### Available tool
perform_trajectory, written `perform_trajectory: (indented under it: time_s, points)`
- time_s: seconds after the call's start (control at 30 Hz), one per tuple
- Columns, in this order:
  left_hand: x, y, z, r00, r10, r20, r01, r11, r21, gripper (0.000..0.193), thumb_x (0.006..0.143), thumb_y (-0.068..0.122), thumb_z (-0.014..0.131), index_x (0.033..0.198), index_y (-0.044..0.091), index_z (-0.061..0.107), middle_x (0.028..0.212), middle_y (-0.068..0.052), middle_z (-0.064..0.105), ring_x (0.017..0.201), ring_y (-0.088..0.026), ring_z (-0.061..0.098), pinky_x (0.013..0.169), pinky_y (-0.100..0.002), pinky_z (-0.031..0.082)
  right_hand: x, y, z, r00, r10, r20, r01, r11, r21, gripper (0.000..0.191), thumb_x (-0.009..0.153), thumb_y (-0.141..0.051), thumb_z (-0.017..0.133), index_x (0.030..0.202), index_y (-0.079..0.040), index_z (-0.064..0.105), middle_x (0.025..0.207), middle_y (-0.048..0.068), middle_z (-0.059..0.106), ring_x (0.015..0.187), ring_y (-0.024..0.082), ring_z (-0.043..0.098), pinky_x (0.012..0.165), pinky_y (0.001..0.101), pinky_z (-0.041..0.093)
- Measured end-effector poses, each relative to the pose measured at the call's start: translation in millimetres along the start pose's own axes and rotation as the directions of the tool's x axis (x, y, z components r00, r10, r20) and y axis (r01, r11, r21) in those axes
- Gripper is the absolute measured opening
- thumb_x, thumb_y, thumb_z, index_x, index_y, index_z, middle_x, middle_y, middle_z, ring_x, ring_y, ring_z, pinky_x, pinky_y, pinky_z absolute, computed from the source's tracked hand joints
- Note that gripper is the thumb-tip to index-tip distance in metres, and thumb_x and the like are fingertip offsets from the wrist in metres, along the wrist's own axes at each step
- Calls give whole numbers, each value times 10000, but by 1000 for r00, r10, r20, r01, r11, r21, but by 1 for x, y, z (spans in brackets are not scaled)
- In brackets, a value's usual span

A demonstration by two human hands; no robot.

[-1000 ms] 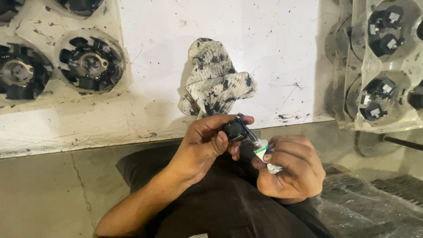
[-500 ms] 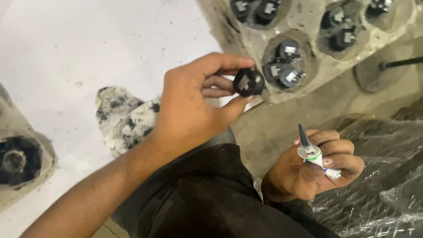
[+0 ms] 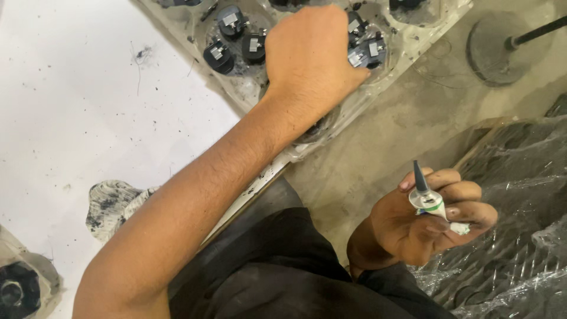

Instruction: The person sits on the floor holding a small black plastic housing in one hand and a glue tube in the other, squeezing adhesive onto the part. They place the glued part into a molded tray with similar parts, pick up the next housing, and repeat the gluing process on multiple parts.

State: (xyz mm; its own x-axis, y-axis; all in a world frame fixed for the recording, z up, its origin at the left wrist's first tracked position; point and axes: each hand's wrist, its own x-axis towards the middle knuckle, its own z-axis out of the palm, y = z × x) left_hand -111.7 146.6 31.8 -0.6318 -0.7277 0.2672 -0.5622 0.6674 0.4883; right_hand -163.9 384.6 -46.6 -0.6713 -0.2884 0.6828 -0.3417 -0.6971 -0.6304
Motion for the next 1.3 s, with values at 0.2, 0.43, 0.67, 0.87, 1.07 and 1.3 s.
perform_trajectory:
  time_s: [0.2,0.43,0.67,0.87,1.07,1.3]
  points:
    - [2,0,-5,978,-54,202,30,993,118,559,686,585,909,816,64,754,757,-126,711,753,-338,714,656,-455,564,-2,0,13,998,45,-54,-40,995,91,302,1018,-231,706,1122,-86,462,923,33,486,828,166,566,705,315,556]
    - [-102,-11,-53,973,-93,209,190,839,-509,192,875,277,839,1039,178,818,864,13,761,641,-123,636,554,-251,481,-11,-13,48,881,463,97,-438,722,536,263,1060,-211,698,1109,-83,473,1003,60,506,914,176,566,817,317,535]
    - [-215,-37,-50,976,-205,80,121,192,-974,238,948,70,824,1162,1,748,1098,-122,721,1002,-167,689,939,-282,565,-54,-5,94,584,685,435,-794,370,482,320,1010,-144,776,1143,-30,508,1086,96,552,1016,188,610,874,322,559]
    - [-263,-65,-40,870,-477,-125,2,257,-966,193,941,2,800,1119,6,728,1126,-134,716,1026,-196,686,918,-296,585,-66,7,121,410,697,588,-911,283,300,625,900,-50,827,1406,42,472,1243,118,580,1042,190,669,869,323,611]
    - [-283,-70,-53,821,-444,-358,-68,547,-834,243,898,-12,840,1111,32,732,1121,-121,716,1003,-178,699,898,-265,579,-74,8,128,390,669,633,-912,377,164,601,915,24,801,1425,65,485,1253,136,615,1101,175,651,953,314,580]
    - [-289,-67,-67,790,-432,-435,-56,656,-752,226,910,-7,839,1103,46,735,1094,-88,723,943,-129,706,834,-227,585,-72,11,139,234,768,596,-971,210,110,400,1020,23,699,1371,90,520,1099,182,698,986,198,679,878,315,561]
